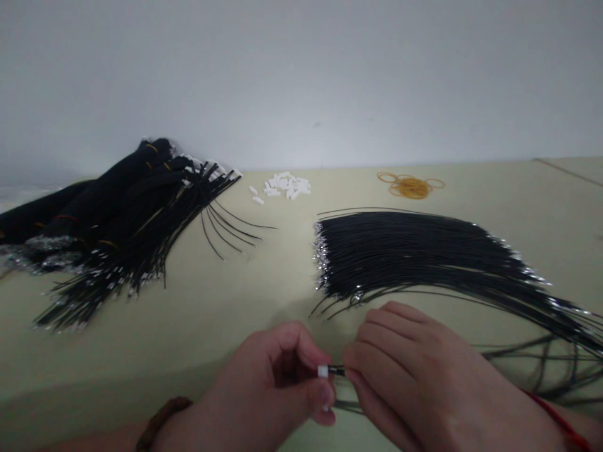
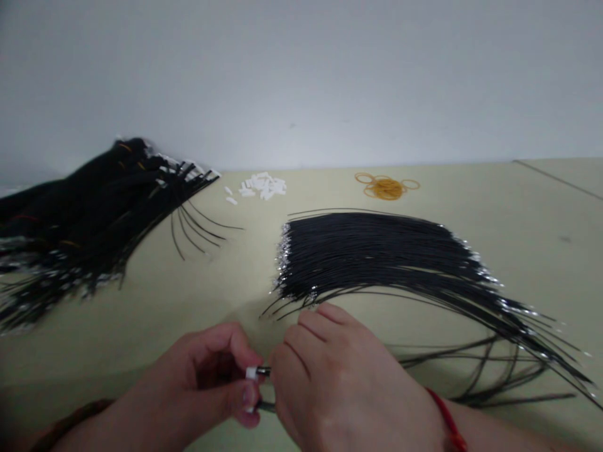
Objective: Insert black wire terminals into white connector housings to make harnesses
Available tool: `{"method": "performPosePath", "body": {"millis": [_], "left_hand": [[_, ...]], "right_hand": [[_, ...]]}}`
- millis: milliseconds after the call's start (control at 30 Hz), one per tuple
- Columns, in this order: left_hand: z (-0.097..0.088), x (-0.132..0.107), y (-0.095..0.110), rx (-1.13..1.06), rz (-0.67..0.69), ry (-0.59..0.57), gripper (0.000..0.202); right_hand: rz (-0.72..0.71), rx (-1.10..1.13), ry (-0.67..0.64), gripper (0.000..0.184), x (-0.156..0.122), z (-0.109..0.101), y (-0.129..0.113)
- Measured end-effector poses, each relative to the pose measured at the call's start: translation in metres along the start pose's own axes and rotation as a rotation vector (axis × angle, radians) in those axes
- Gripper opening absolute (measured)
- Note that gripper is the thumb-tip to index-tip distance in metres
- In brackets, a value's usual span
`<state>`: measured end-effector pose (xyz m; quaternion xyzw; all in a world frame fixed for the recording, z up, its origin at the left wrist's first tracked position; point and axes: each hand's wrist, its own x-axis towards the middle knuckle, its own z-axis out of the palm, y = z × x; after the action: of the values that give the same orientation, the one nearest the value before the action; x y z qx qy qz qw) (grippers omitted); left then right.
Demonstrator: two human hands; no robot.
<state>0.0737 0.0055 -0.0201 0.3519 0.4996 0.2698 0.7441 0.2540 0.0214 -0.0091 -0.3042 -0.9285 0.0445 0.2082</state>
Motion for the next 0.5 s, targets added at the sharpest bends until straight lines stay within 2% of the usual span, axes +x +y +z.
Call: {"method": "performPosePath", "body": {"millis": [200,367,500], "left_hand": [[0.0005,0.0003,0.0025,0.069,-0.032,0.04,0.02],[-0.0008,0.0008,-0.0002,0.03,-0.006,0.027,0.019],[-0.0013,0.0011,-0.0032,0.02,0.01,0.011,0.018]], "right_hand": [[-0.023,0.018,0.011,0.041,0.0018,-0.0021,-0.001],[-0.021,-0.009,0.022,0.043,-0.002,0.0054,0.0004],[-0.01,0.0,0.041,0.043,0.0008,0.0016,-0.0015]]}}
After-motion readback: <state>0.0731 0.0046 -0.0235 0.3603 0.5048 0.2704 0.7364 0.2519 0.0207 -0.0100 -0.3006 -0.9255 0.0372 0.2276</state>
